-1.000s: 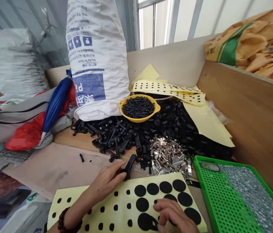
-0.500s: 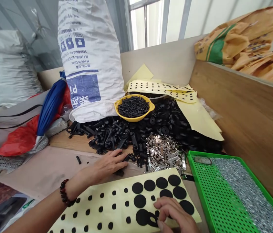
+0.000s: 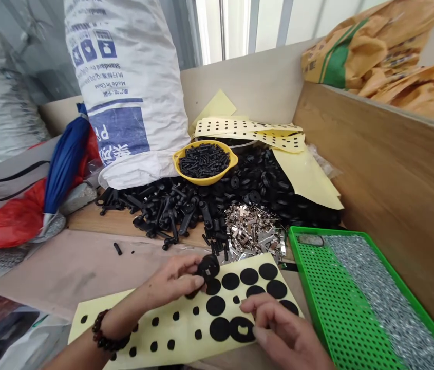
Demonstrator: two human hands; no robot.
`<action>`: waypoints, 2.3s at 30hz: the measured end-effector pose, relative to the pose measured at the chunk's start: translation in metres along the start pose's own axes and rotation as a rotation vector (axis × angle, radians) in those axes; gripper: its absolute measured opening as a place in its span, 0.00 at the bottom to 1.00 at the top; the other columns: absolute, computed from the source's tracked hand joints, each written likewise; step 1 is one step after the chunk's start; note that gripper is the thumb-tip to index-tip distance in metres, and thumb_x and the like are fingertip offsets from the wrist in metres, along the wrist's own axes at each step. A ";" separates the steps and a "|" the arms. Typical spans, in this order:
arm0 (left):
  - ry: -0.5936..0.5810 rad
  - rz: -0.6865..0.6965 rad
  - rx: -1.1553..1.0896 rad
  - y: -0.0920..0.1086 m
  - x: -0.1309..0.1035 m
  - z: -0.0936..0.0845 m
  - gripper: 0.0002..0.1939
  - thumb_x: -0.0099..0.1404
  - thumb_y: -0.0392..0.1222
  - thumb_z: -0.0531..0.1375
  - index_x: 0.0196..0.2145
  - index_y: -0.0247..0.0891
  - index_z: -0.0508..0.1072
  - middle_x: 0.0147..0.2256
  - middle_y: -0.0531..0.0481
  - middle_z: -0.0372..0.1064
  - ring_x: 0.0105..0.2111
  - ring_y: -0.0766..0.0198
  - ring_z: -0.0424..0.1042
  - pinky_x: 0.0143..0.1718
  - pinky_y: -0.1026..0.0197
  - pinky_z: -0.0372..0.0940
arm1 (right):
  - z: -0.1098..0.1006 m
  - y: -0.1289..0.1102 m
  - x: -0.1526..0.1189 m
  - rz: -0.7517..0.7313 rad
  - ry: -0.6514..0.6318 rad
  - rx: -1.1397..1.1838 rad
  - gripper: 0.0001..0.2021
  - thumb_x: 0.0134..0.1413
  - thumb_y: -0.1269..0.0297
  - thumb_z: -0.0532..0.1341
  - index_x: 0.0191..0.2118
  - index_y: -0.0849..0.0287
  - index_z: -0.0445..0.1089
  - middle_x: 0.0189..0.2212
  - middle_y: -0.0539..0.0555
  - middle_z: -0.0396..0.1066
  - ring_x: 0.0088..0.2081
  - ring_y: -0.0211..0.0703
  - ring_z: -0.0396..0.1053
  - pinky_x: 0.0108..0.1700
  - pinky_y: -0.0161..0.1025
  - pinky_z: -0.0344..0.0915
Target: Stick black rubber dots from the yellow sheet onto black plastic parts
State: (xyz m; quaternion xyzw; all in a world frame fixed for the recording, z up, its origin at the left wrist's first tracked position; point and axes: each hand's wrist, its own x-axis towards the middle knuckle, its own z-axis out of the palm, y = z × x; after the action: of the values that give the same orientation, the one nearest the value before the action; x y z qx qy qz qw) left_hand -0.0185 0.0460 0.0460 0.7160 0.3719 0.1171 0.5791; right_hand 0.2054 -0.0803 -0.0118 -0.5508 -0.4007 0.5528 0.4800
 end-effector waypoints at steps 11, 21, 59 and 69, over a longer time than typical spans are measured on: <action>-0.027 -0.168 0.090 -0.001 -0.008 0.045 0.06 0.60 0.43 0.53 0.29 0.39 0.62 0.26 0.57 0.57 0.25 0.68 0.59 0.24 0.67 0.53 | 0.012 -0.008 0.010 0.104 0.068 0.199 0.14 0.41 0.56 0.68 0.19 0.57 0.66 0.41 0.59 0.74 0.48 0.58 0.67 0.46 0.47 0.63; 0.019 -0.154 -0.068 -0.018 -0.005 0.053 0.10 0.60 0.44 0.57 0.38 0.40 0.64 0.23 0.61 0.54 0.21 0.71 0.57 0.21 0.69 0.53 | 0.015 -0.008 0.016 0.106 0.088 0.251 0.16 0.39 0.56 0.69 0.17 0.57 0.64 0.36 0.56 0.73 0.41 0.53 0.66 0.40 0.42 0.62; -0.002 -0.198 -0.106 -0.028 -0.006 0.061 0.23 0.52 0.36 0.55 0.47 0.34 0.74 0.31 0.52 0.70 0.27 0.66 0.63 0.27 0.66 0.56 | 0.012 0.013 0.018 0.026 0.040 0.006 0.11 0.43 0.59 0.66 0.19 0.56 0.66 0.30 0.54 0.68 0.36 0.48 0.65 0.36 0.38 0.62; -0.007 -0.187 -0.133 -0.030 -0.007 0.062 0.25 0.53 0.35 0.55 0.50 0.34 0.73 0.28 0.53 0.69 0.23 0.69 0.62 0.24 0.67 0.55 | 0.010 0.014 0.019 0.039 0.035 -0.010 0.11 0.41 0.59 0.67 0.18 0.56 0.67 0.30 0.54 0.67 0.37 0.49 0.65 0.37 0.39 0.62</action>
State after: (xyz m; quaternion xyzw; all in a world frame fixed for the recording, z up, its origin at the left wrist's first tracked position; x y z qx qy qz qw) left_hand 0.0018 -0.0028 0.0019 0.6386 0.4267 0.0845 0.6349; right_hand 0.1957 -0.0641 -0.0291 -0.5706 -0.3841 0.5503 0.4733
